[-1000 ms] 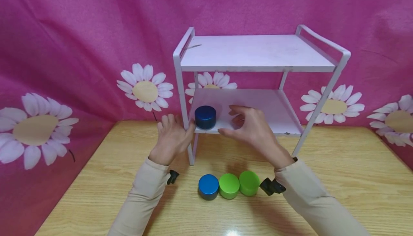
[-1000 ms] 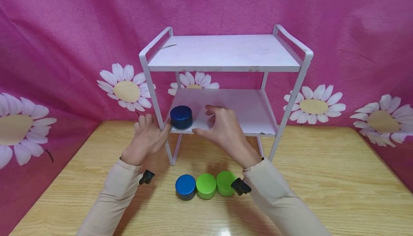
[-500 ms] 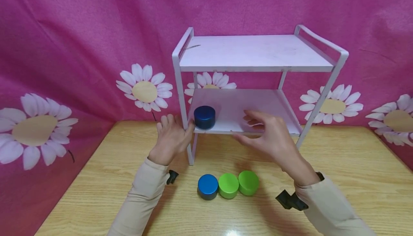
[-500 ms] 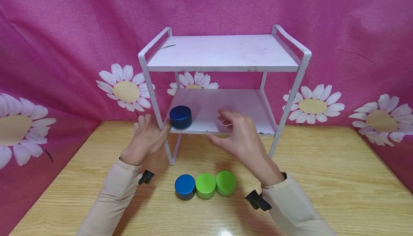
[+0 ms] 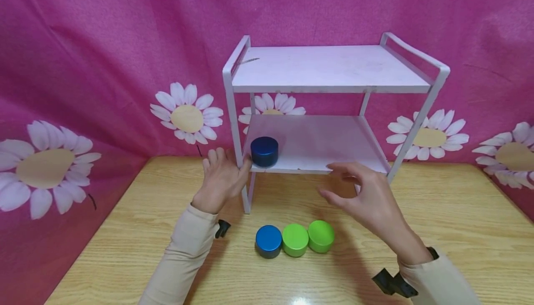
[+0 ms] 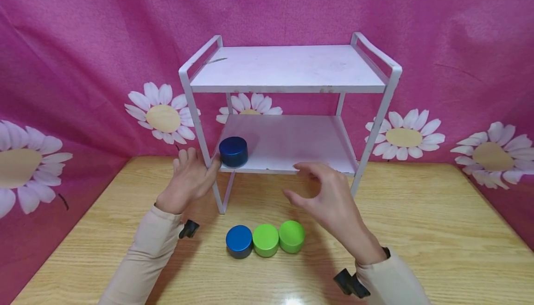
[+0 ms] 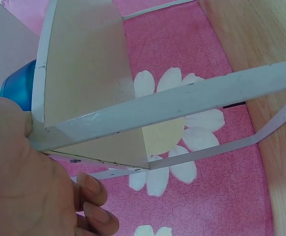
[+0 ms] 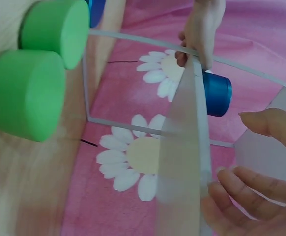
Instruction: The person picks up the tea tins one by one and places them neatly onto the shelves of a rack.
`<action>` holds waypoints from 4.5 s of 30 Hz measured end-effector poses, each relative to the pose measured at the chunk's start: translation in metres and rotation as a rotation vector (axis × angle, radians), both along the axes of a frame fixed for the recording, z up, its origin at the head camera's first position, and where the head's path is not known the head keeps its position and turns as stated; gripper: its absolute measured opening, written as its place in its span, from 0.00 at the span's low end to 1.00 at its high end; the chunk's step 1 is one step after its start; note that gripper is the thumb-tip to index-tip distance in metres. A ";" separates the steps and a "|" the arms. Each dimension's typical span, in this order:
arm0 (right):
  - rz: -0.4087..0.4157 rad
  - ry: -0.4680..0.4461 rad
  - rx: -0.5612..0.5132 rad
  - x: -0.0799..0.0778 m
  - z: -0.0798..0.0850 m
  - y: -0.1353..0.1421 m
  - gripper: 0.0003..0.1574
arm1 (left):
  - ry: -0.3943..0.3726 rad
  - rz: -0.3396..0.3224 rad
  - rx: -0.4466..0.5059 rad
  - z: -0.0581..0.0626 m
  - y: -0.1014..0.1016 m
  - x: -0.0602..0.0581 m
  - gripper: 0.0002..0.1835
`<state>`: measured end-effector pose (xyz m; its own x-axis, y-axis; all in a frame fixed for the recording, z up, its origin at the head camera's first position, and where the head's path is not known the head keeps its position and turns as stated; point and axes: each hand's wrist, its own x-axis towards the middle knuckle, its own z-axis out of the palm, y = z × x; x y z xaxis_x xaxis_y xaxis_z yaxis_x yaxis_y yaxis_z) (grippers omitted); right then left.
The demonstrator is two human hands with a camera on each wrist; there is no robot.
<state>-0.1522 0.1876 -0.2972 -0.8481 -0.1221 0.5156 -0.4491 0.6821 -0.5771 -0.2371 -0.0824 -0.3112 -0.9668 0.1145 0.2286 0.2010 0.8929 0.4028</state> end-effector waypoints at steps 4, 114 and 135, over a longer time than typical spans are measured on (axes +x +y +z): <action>-0.017 -0.005 0.038 0.003 -0.012 0.002 0.27 | -0.004 0.001 0.010 0.000 0.000 0.000 0.26; 0.092 -0.181 0.250 0.004 -0.086 0.000 0.32 | -0.015 0.012 0.036 -0.001 -0.001 -0.003 0.21; 0.038 0.027 0.171 0.002 -0.061 -0.009 0.33 | -0.002 0.012 0.011 -0.001 0.000 -0.002 0.21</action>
